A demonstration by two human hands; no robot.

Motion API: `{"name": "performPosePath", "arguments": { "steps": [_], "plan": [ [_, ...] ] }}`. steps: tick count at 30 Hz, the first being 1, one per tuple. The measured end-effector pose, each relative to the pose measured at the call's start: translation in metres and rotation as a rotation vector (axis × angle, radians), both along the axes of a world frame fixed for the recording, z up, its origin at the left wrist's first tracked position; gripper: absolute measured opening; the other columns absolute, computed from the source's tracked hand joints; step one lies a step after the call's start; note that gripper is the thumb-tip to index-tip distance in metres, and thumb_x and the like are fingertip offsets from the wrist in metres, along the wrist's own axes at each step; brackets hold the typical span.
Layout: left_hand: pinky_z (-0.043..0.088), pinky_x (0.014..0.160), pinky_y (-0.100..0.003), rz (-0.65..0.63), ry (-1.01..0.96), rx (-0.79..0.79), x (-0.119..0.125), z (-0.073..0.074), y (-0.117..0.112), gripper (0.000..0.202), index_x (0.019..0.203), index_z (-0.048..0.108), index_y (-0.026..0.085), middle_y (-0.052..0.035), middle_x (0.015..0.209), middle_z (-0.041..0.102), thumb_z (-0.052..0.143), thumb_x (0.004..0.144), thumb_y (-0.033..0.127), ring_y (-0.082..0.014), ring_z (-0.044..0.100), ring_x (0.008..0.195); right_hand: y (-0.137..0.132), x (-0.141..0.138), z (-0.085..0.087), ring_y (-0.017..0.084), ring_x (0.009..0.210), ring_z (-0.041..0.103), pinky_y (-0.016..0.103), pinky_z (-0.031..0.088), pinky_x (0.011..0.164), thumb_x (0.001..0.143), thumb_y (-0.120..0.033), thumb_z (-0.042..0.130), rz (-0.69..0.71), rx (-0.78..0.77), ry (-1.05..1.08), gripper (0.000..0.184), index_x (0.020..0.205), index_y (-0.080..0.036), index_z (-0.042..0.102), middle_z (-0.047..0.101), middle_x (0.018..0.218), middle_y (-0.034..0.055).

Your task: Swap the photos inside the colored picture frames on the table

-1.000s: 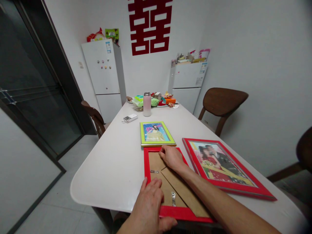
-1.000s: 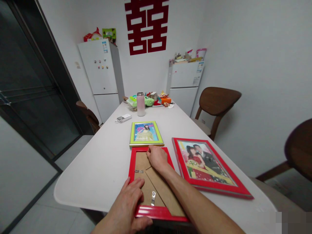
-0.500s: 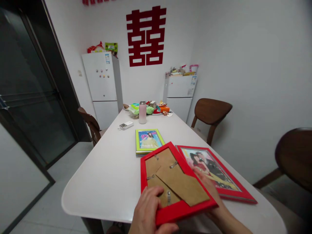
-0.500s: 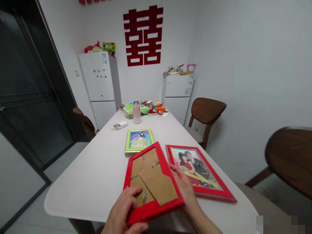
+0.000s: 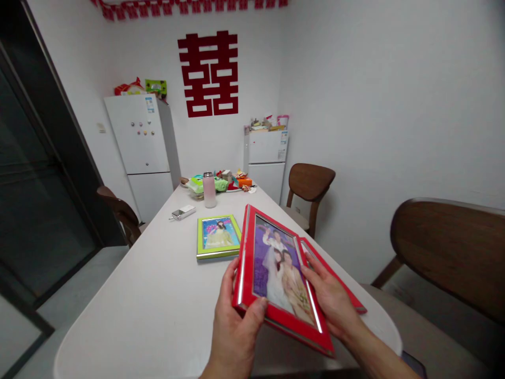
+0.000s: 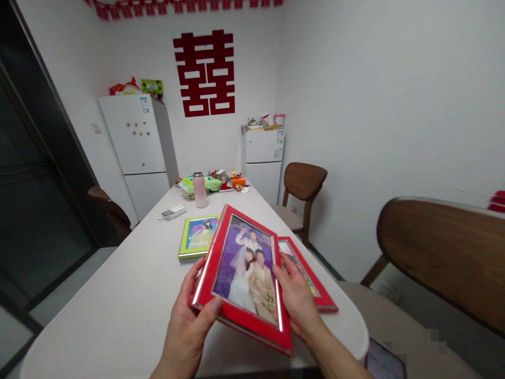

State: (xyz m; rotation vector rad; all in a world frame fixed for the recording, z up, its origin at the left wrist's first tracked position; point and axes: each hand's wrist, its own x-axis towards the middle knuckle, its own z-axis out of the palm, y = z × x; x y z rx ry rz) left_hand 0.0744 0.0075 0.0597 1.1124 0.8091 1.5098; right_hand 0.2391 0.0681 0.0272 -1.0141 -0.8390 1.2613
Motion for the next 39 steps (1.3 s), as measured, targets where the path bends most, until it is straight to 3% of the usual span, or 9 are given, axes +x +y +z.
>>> {"name": "performPosePath", "arguments": {
  "steps": [5,9,15,20,24,27,30,33,39],
  "plan": [
    [0.039,0.089,-0.031,-0.171,-0.072,-0.016,0.034,-0.028,0.034,0.065,0.119,0.034,0.013,-0.0126,0.121,0.046,0.063,0.062,0.024,-0.0233,0.045,0.108,0.046,0.071,0.004,0.018,0.063,0.062,0.029,0.049,0.056,0.07,-0.027,0.053,-0.089,-0.109,-0.442,0.061,0.126,-0.015,0.031,0.067,0.08,0.0054],
    [0.04,0.087,-0.029,-0.159,0.23,-0.006,0.059,-0.057,0.055,0.06,0.123,0.031,0.015,-0.0085,0.119,0.049,0.054,0.067,0.014,-0.0191,0.048,0.105,0.073,0.103,-0.011,0.018,0.068,0.062,0.026,0.047,0.058,0.073,-0.033,0.047,-0.138,-0.064,-0.906,0.051,0.118,-0.01,0.042,0.067,0.079,0.0072],
    [0.032,0.093,-0.031,-0.067,0.464,-0.027,0.063,-0.068,0.066,0.057,0.118,0.04,0.016,-0.0067,0.116,0.051,0.057,0.063,0.012,-0.0203,0.047,0.105,0.087,0.113,-0.033,0.02,0.076,0.061,0.026,0.045,0.064,0.072,-0.032,0.046,-0.171,-0.067,-1.152,0.041,0.108,-0.015,0.054,0.067,0.083,0.0061],
    [0.033,0.09,-0.032,-0.034,0.487,-0.074,0.051,-0.068,0.063,0.052,0.113,0.047,0.017,-0.0072,0.113,0.054,0.06,0.062,0.016,-0.0215,0.048,0.103,0.093,0.109,-0.03,0.022,0.08,0.059,0.027,0.042,0.069,0.07,-0.025,0.046,-0.176,-0.059,-1.366,0.033,0.099,-0.015,0.06,0.066,0.088,0.0083],
    [0.032,0.091,-0.035,0.051,0.411,-0.175,0.021,-0.075,0.071,0.054,0.113,0.046,0.012,-0.015,0.122,0.045,0.063,0.063,0.022,-0.0254,0.042,0.11,0.088,0.076,-0.017,0.025,0.094,0.053,0.034,0.038,0.08,0.072,-0.021,0.041,-0.173,0.076,-1.493,0.039,0.107,-0.008,0.053,0.059,0.1,0.0155],
    [0.031,0.092,-0.033,0.147,0.311,-0.257,-0.011,-0.077,0.084,0.05,0.111,0.045,0.009,-0.0187,0.123,0.042,0.061,0.066,0.024,-0.0247,0.041,0.111,0.084,0.021,-0.01,0.022,0.107,0.043,0.032,0.031,0.09,0.075,-0.021,0.037,-0.08,0.296,-1.523,0.041,0.112,-0.007,0.047,0.049,0.116,0.0147],
    [0.032,0.091,-0.031,0.234,0.197,-0.333,-0.036,-0.075,0.095,0.044,0.107,0.046,0.01,-0.0184,0.122,0.042,0.059,0.068,0.025,-0.0224,0.043,0.111,0.087,-0.044,-0.012,0.016,0.102,0.047,0.026,0.032,0.088,0.074,-0.019,0.042,0.102,0.477,-1.531,0.038,0.11,-0.012,0.049,0.053,0.112,0.0082],
    [0.036,0.087,-0.031,0.281,0.086,-0.39,-0.051,-0.074,0.098,0.038,0.102,0.048,0.012,-0.0158,0.117,0.048,0.059,0.069,0.025,-0.0206,0.047,0.106,0.098,-0.096,-0.016,0.019,0.101,0.046,0.029,0.034,0.084,0.07,-0.018,0.048,0.17,0.563,-1.552,0.04,0.11,-0.013,0.049,0.053,0.11,0.01],
    [0.044,0.076,-0.03,0.3,-0.129,-0.435,-0.064,-0.073,0.095,0.021,0.089,0.052,0.012,-0.0067,0.08,0.061,0.058,0.07,0.021,-0.0148,0.059,0.078,0.095,-0.127,-0.015,0.022,0.088,0.046,0.034,0.034,0.074,0.07,-0.017,0.051,0.212,0.611,-1.615,0.016,0.084,-0.016,0.058,0.055,0.089,0.0103]
  ]
}}
